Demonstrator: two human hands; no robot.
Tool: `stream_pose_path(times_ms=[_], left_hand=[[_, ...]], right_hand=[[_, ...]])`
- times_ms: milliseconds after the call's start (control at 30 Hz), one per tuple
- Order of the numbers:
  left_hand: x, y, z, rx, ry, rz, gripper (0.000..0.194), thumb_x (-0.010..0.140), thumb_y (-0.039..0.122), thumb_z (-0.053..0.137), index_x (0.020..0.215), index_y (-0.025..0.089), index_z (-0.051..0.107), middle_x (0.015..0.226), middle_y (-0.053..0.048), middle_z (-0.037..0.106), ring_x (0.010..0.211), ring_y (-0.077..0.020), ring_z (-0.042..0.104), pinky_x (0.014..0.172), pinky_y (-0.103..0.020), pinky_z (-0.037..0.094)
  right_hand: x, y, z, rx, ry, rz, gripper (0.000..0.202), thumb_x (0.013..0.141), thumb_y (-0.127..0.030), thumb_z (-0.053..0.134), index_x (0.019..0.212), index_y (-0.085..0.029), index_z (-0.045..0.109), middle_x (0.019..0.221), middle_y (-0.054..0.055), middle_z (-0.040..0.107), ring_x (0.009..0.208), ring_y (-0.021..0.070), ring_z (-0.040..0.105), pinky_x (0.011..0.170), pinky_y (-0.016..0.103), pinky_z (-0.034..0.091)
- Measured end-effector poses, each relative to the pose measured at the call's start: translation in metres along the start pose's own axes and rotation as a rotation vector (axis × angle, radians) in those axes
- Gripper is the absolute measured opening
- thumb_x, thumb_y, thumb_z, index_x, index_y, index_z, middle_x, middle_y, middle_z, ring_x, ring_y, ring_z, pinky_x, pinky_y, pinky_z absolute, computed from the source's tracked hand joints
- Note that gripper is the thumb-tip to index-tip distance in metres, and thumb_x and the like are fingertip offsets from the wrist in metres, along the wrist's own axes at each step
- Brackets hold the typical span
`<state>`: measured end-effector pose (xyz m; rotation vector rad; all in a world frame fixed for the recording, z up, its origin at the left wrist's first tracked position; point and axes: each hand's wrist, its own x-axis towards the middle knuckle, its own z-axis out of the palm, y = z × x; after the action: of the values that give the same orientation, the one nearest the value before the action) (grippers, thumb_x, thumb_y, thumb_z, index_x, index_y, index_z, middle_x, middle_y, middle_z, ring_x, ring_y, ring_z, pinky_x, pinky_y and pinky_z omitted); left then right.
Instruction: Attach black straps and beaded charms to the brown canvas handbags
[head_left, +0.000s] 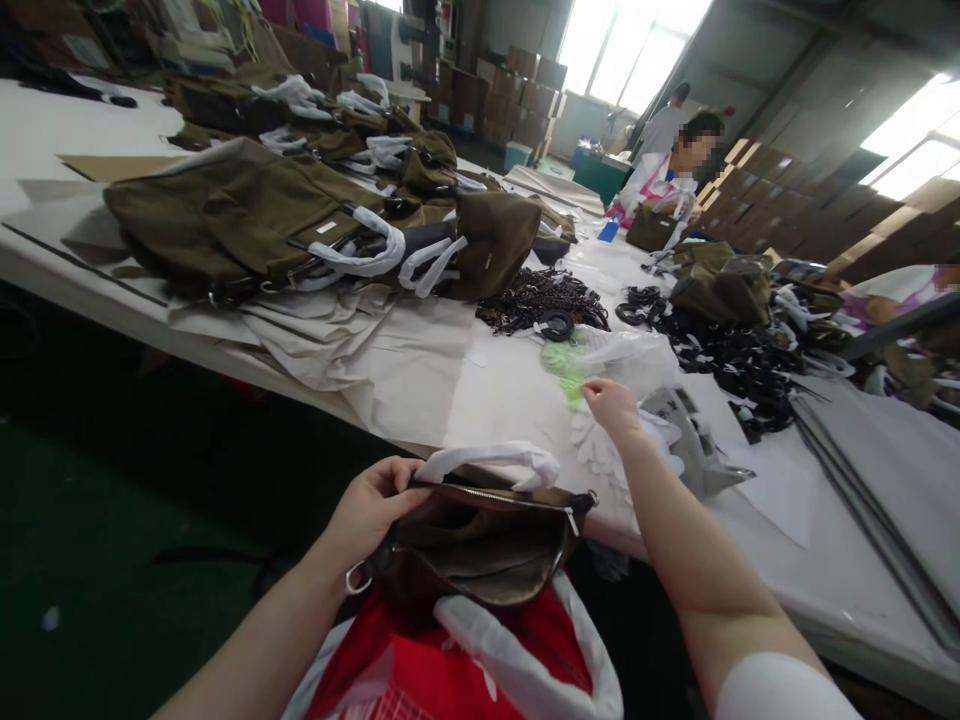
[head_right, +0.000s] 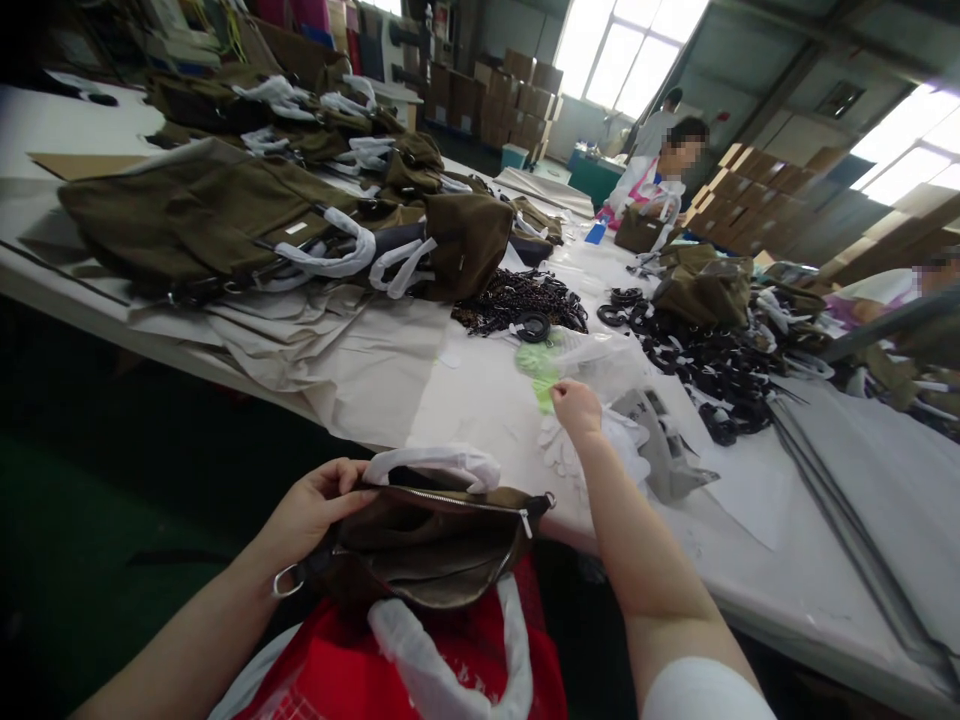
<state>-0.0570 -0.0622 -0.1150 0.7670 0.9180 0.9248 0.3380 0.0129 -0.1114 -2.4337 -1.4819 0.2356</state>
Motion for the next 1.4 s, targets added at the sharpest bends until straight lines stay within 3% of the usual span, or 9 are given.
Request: stream_pose_path(times_ms=[267, 800, 967, 1067, 1133, 1200, 1233, 1333, 1400], left_hand=[[0.002, -0.002, -0.001, 0.065, 0.008, 0.011, 0.044, 0.054, 0.021, 0.086, 0.06, 0.016, 0.043, 0.081, -0.001, 0.068, 0.069, -0.0118, 0.062, 0.061, -0.021, 0.05], [-0.003, 0.0, 0.003, 0.213, 0.022, 0.081, 0.039, 0.056, 0.027, 0.082, 0.06, 0.017, 0.045, 0.074, 0.001, 0.065, 0.068, -0.0135, 0.061, 0.064, -0.023, 0.051], [-0.005, 0.006, -0.003, 0.559, -0.16, 0.266, 0.007, 0.069, 0.019, 0.064, 0.062, 0.018, 0.066, 0.099, -0.006, 0.069, 0.094, -0.021, 0.064, 0.088, -0.031, 0.051], [-0.008, 0.012, -0.005, 0.867, -0.324, 0.304, 0.029, 0.075, 0.012, 0.049, 0.078, 0.022, 0.077, 0.114, -0.004, 0.068, 0.109, -0.0218, 0.061, 0.102, -0.032, 0.044], [-0.009, 0.017, -0.004, 0.997, -0.366, 0.315, 0.041, 0.078, 0.01, 0.044, 0.099, 0.024, 0.076, 0.122, -0.002, 0.065, 0.114, -0.0206, 0.059, 0.106, -0.031, 0.041], [-0.009, 0.02, -0.002, 1.086, -0.382, 0.335, 0.049, 0.079, 0.008, 0.041, 0.114, 0.024, 0.071, 0.127, -0.003, 0.062, 0.117, -0.0201, 0.057, 0.107, -0.03, 0.04], [-0.009, 0.021, -0.001, 1.117, -0.39, 0.341, 0.052, 0.078, 0.007, 0.041, 0.119, 0.023, 0.069, 0.129, -0.003, 0.061, 0.118, -0.0201, 0.056, 0.108, -0.03, 0.039], [-0.008, 0.021, 0.0, 1.154, -0.398, 0.343, 0.053, 0.077, 0.005, 0.041, 0.12, 0.023, 0.068, 0.127, -0.003, 0.062, 0.116, -0.0197, 0.057, 0.107, -0.03, 0.041], [-0.009, 0.02, -0.001, 1.145, -0.408, 0.353, 0.053, 0.077, 0.005, 0.043, 0.12, 0.024, 0.068, 0.125, -0.003, 0.063, 0.115, -0.0195, 0.058, 0.105, -0.029, 0.042]], right_hand=[[-0.007, 0.012, 0.012, 0.423, -0.086, 0.082, 0.025, 0.083, -0.026, 0.061, 0.097, -0.01, 0.074, 0.068, 0.007, 0.072, 0.06, 0.014, 0.068, 0.053, 0.02, 0.051], [-0.024, 0.01, 0.002, 0.356, -0.15, 0.12, 0.036, 0.079, -0.011, 0.058, 0.113, -0.012, 0.067, 0.085, 0.008, 0.076, 0.07, 0.0157, 0.072, 0.067, 0.024, 0.054], [-0.043, 0.003, -0.03, 0.357, 0.022, 0.057, 0.024, 0.077, -0.017, 0.065, 0.1, -0.014, 0.07, 0.077, 0.008, 0.074, 0.074, 0.021, 0.07, 0.077, 0.034, 0.054], [-0.083, -0.019, -0.06, 0.525, 0.246, -0.051, 0.021, 0.084, -0.031, 0.061, 0.1, -0.02, 0.067, 0.088, 0.007, 0.071, 0.08, 0.0211, 0.068, 0.077, 0.036, 0.054], [-0.122, -0.039, -0.077, 0.887, 0.503, -0.207, 0.01, 0.079, -0.029, 0.069, 0.088, -0.024, 0.067, 0.077, 0.003, 0.066, 0.062, 0.0184, 0.062, 0.064, 0.036, 0.054], [-0.164, -0.06, -0.083, 1.084, 0.421, -0.412, 0.011, 0.075, -0.022, 0.072, 0.082, -0.029, 0.068, 0.074, -0.001, 0.064, 0.053, 0.0154, 0.057, 0.052, 0.032, 0.051], [-0.182, -0.07, -0.081, 1.06, 0.227, -0.505, 0.011, 0.077, -0.021, 0.071, 0.082, -0.031, 0.069, 0.072, -0.001, 0.065, 0.055, 0.0163, 0.059, 0.051, 0.031, 0.051], [-0.213, -0.096, -0.052, 0.787, -0.3, -0.608, 0.009, 0.085, -0.023, 0.062, 0.087, -0.028, 0.068, 0.072, 0.0, 0.071, 0.062, 0.0167, 0.067, 0.057, 0.029, 0.054], [-0.213, -0.106, -0.025, 0.601, -0.425, -0.595, 0.011, 0.087, -0.023, 0.057, 0.089, -0.025, 0.067, 0.072, -0.001, 0.072, 0.065, 0.0154, 0.068, 0.064, 0.026, 0.054]])
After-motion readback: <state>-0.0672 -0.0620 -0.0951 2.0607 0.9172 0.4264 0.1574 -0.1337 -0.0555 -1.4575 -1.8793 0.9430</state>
